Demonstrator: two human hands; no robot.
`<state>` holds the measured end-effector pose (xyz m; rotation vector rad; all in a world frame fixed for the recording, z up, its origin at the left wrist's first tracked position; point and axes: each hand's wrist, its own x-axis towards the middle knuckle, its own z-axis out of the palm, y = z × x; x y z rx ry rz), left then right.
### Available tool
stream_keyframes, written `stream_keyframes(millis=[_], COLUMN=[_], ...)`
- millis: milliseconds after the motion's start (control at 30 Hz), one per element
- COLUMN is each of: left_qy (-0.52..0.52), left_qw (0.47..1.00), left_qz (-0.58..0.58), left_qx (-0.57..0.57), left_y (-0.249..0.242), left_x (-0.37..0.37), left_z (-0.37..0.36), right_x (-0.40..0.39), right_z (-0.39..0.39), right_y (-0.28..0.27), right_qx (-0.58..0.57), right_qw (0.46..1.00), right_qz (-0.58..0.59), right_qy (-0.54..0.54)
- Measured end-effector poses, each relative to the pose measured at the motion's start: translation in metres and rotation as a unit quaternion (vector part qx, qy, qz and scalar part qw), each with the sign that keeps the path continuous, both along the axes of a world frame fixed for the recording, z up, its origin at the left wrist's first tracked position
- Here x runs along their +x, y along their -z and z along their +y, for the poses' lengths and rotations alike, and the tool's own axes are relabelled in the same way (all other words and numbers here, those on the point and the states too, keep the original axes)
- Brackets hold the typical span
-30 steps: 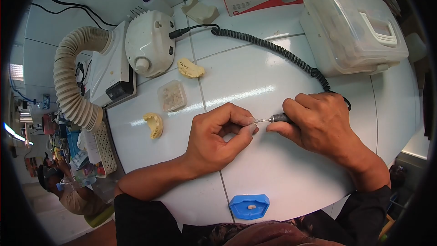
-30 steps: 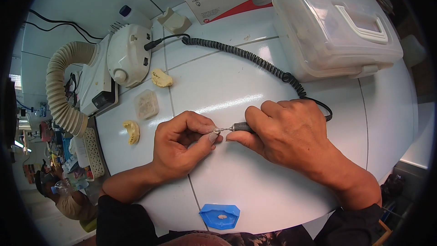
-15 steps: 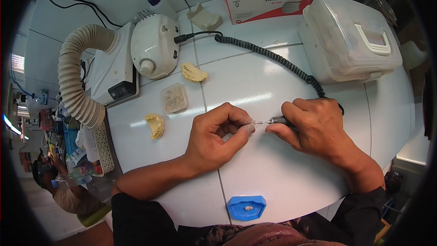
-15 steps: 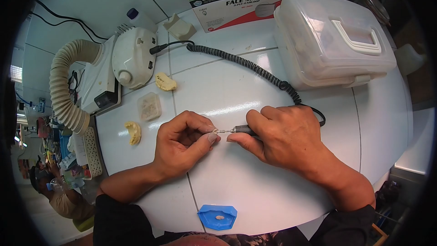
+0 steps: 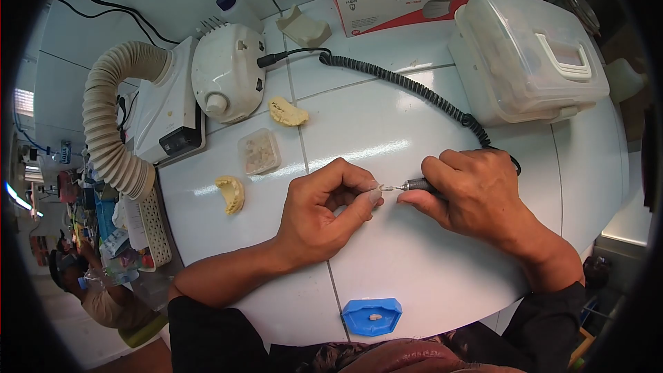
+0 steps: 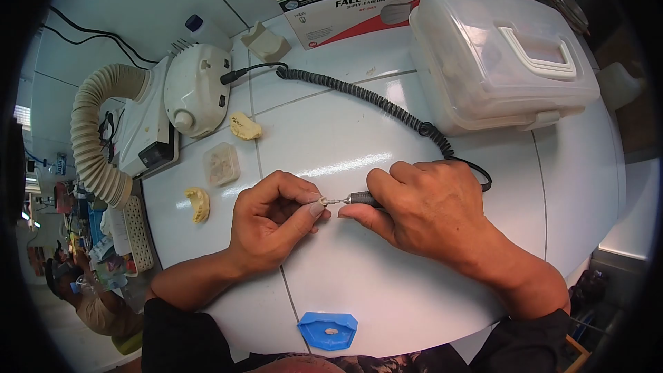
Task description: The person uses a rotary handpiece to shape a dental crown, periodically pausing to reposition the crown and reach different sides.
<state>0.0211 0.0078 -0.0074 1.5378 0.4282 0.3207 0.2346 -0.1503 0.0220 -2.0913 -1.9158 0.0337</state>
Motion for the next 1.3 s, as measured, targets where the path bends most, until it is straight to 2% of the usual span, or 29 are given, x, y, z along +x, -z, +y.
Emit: stream_keyframes(millis=[233, 1300], left_qy=[0.027, 0.041], left_qw=[0.999, 0.998], left_qz=[0.013, 0.013], left_qx=[0.039, 0.045], left_y=[0.0022, 0.0017], left_x=[-0.002, -0.0031], left_z=[0.0034, 0.0047], right_x=[0.0009, 0.0008], right_z=[0.0001, 0.0009], right_y=[0.0029, 0.0029], right_qx=[0.007, 0.012], right_qw=[1.0, 1.0], right_qz=[-0.002, -0.007], right_qy=[-0.003, -0.011])
